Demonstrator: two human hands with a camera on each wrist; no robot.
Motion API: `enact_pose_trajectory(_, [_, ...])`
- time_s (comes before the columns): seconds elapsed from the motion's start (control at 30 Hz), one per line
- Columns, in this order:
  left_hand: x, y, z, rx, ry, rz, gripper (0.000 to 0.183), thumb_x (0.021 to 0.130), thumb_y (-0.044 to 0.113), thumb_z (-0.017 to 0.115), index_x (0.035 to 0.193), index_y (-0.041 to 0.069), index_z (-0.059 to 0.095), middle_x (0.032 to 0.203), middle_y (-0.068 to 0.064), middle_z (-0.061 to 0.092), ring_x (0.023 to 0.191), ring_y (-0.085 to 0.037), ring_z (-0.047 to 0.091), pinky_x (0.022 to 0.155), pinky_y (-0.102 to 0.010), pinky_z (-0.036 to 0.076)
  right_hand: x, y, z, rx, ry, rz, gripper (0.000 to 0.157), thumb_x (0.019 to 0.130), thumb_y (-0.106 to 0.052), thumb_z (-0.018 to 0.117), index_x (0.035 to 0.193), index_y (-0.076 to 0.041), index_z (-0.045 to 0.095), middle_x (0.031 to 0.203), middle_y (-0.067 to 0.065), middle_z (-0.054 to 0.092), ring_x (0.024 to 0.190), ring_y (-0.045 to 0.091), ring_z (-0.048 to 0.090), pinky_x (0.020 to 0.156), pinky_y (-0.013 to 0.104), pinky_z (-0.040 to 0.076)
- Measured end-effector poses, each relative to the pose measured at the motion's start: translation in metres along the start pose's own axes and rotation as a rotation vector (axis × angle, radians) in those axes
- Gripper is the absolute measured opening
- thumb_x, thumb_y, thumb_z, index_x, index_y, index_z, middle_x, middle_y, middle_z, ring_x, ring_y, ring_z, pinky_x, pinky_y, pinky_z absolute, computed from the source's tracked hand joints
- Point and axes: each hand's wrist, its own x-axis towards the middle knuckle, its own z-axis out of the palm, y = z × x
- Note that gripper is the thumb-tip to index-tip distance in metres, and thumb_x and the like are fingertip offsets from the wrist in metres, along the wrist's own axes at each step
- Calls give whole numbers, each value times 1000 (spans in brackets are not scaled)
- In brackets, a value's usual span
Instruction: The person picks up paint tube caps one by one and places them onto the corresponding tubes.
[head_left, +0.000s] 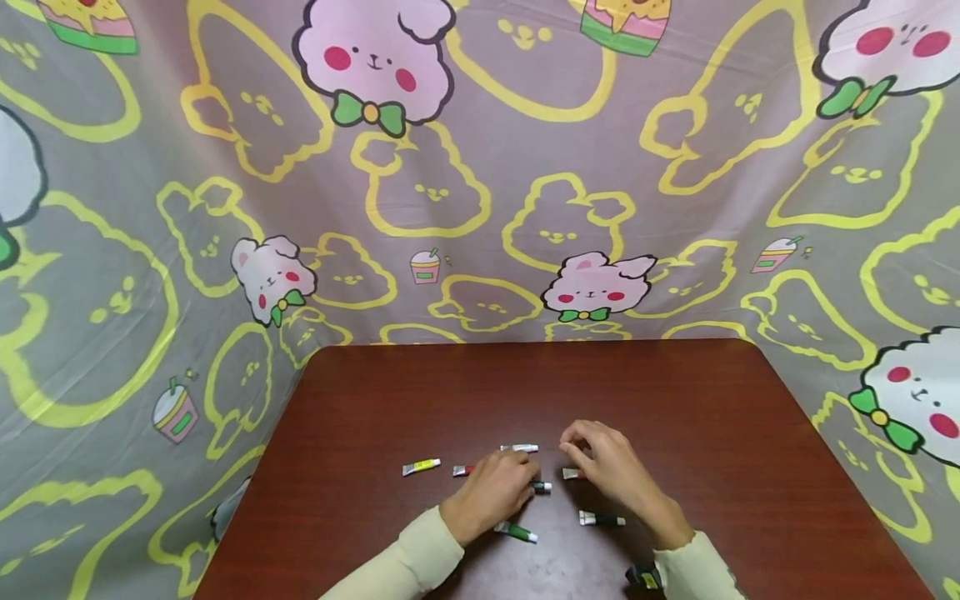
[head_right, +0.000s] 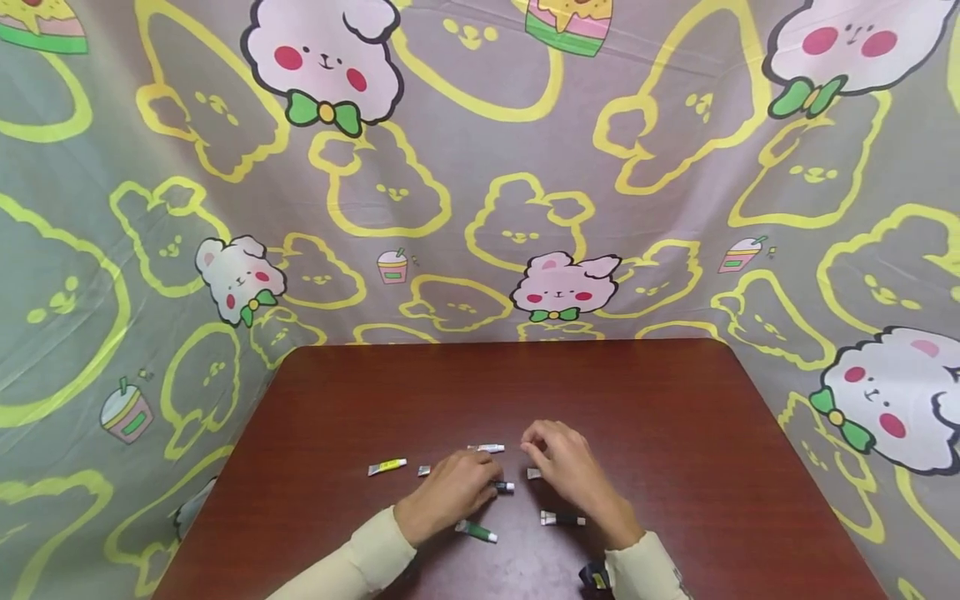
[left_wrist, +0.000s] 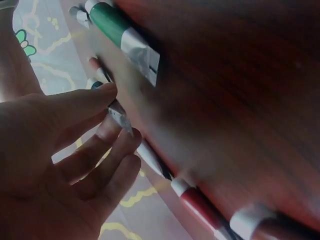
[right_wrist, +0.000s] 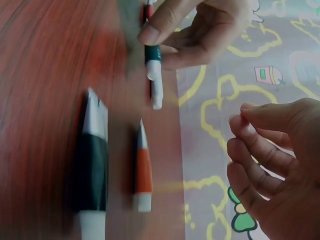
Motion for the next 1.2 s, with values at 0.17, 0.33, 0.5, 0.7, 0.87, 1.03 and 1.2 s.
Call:
enact_pose_trajectory(0.17, [-2, 1, 3, 7, -27, -7, 14, 86, 25, 90, 91, 24, 76, 91, 9, 73, 86, -11, 70, 75, -28, 56, -4, 7, -3, -16, 5, 4, 9, 98, -16, 82, 94, -19, 75, 88, -12, 70, 81, 6, 65, 72, 27, 55])
enact_pose_trajectory(0.33, [-3, 0, 6, -14, -48, -18, 13, 87, 24, 89, 92, 24, 77, 92, 9, 73, 87, -11, 70, 74, -27, 55, -8, 12, -7, -43, 42, -2, 18, 91, -5, 86, 92, -18, 74, 85, -10, 71, 78, 4, 65, 70, 27, 56])
enact_pose_trajectory(0.5, [-2, -2, 9, -47, -71, -22, 14, 89, 25, 89, 94, 23, 76, 93, 9, 72, 89, -10, 70, 77, -27, 55, -12, 17, -12, -66, 54, 19, 21, 88, -3, 88, 90, -18, 73, 83, -9, 72, 76, 6, 67, 69, 27, 57])
enact_pose_trajectory(0.7, [-2, -8, 4, -119, -30, -46, 10, 95, 26, 84, 101, 21, 79, 97, 7, 74, 90, -11, 70, 81, -29, 58, -16, 25, -19, -65, 50, 28, 15, 90, -6, 87, 91, -15, 74, 84, -9, 73, 76, 4, 66, 69, 27, 58])
enact_pose_trajectory(0.87, [-4, -29, -5, -140, 79, -124, 5, 98, 22, 80, 97, 17, 78, 94, 4, 74, 86, -15, 69, 79, -33, 59, -19, 31, -24, -82, 80, 20, 20, 87, -3, 87, 90, -17, 74, 83, -11, 72, 74, 3, 63, 67, 26, 54])
enact_pose_trajectory(1.03, [-15, -54, -14, -132, 150, -202, 5, 95, 16, 82, 94, 16, 77, 89, 2, 71, 84, -18, 69, 77, -36, 60, -22, 37, -29, -110, 96, 12, 19, 86, -3, 87, 90, -16, 74, 82, -10, 72, 73, 4, 63, 66, 26, 53])
enact_pose_trajectory(1.2, [-30, -78, -23, -131, 186, -309, 2, 96, 15, 80, 95, 14, 78, 89, 1, 72, 85, -21, 70, 77, -40, 60, -25, 42, -37, -131, 102, 43, 16, 88, -4, 85, 90, -16, 74, 83, -9, 72, 74, 7, 63, 66, 29, 52])
